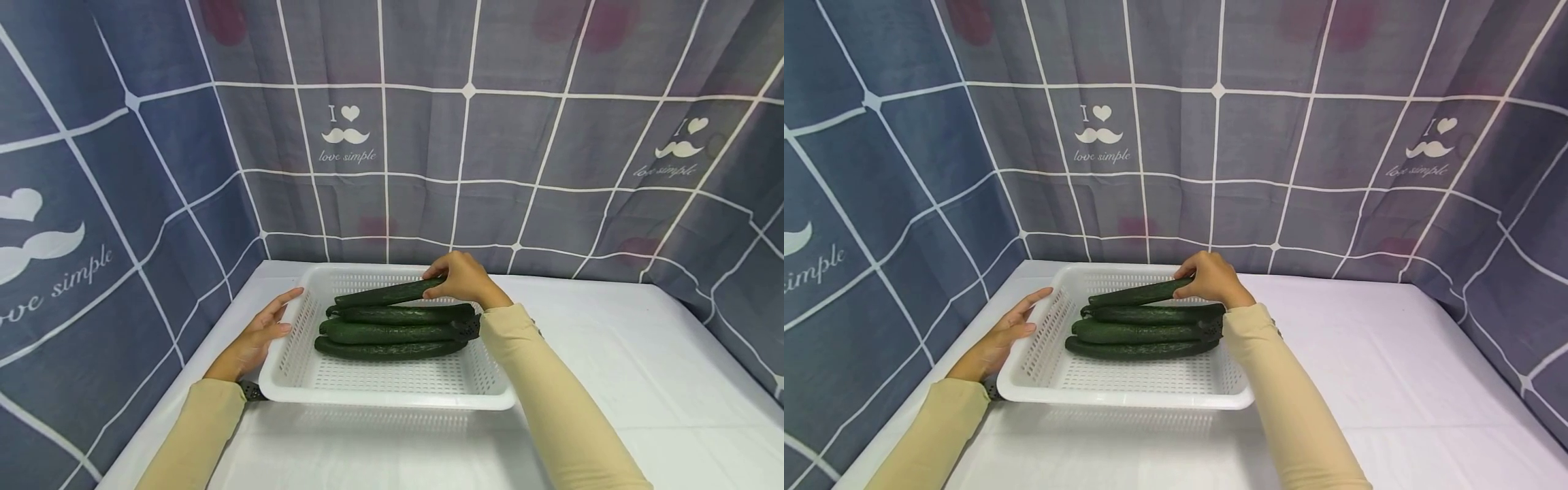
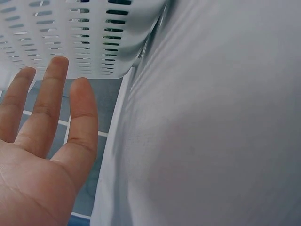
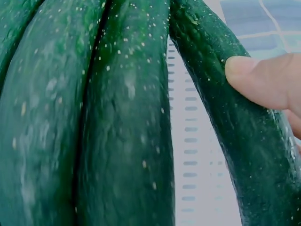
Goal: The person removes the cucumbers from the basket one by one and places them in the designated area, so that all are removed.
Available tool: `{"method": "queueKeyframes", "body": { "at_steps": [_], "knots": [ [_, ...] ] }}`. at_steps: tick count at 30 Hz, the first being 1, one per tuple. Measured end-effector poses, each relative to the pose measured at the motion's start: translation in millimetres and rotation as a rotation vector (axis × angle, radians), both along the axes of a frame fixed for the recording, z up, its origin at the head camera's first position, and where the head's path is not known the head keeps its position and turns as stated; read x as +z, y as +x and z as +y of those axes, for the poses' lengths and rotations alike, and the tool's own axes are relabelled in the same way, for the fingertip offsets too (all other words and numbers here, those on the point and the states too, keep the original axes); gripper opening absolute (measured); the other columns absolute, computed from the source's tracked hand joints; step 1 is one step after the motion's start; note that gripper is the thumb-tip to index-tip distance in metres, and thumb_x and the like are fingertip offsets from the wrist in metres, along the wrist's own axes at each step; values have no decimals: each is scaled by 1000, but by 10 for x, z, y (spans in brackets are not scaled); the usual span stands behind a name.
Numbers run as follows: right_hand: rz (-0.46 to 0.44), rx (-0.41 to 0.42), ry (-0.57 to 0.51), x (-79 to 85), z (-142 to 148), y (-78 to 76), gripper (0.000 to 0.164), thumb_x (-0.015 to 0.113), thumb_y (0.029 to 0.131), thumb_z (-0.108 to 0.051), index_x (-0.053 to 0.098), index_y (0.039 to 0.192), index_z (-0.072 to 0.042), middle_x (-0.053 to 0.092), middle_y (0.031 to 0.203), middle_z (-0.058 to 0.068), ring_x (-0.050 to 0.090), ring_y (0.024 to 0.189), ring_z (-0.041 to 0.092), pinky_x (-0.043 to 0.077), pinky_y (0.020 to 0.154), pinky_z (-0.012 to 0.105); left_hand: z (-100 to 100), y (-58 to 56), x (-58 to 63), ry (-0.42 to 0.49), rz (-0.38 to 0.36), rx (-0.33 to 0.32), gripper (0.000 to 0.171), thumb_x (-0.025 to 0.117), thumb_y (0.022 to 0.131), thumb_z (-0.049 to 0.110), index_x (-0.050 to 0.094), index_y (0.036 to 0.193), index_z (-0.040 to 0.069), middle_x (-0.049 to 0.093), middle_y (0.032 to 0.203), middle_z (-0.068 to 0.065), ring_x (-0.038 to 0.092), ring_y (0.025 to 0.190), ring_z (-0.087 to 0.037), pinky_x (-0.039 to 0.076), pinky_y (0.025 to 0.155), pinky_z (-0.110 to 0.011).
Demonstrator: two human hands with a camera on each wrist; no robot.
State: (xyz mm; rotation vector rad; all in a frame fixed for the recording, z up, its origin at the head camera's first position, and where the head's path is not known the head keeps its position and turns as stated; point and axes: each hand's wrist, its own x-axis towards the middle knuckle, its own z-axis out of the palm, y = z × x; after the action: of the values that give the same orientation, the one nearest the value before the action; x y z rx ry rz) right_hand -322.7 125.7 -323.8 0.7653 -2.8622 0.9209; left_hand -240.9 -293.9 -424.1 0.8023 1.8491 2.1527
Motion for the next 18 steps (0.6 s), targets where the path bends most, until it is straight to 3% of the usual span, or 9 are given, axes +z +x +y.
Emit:
{"method": "queueKeyframes", "body": {
  "at_steps": [8, 18],
  "knots": [
    [38, -20, -42, 59, 108, 80, 34, 97, 77, -21, 87, 108, -13, 83, 106, 2, 75, 106, 28, 54, 97, 52, -4, -3, -1, -11, 3, 10, 61, 57, 105, 7, 53, 154, 43, 54, 148, 10, 60, 125, -10, 57, 95, -31],
    [89, 1, -133, 164, 234, 201, 31, 96, 79, -15, 86, 107, -8, 82, 105, 5, 74, 97, 26, 56, 89, 44, 0, -17, -8, -18, 12, 11, 60, 57, 105, 8, 53, 154, 43, 55, 147, 11, 60, 125, -9, 56, 95, -30]
  ]
}}
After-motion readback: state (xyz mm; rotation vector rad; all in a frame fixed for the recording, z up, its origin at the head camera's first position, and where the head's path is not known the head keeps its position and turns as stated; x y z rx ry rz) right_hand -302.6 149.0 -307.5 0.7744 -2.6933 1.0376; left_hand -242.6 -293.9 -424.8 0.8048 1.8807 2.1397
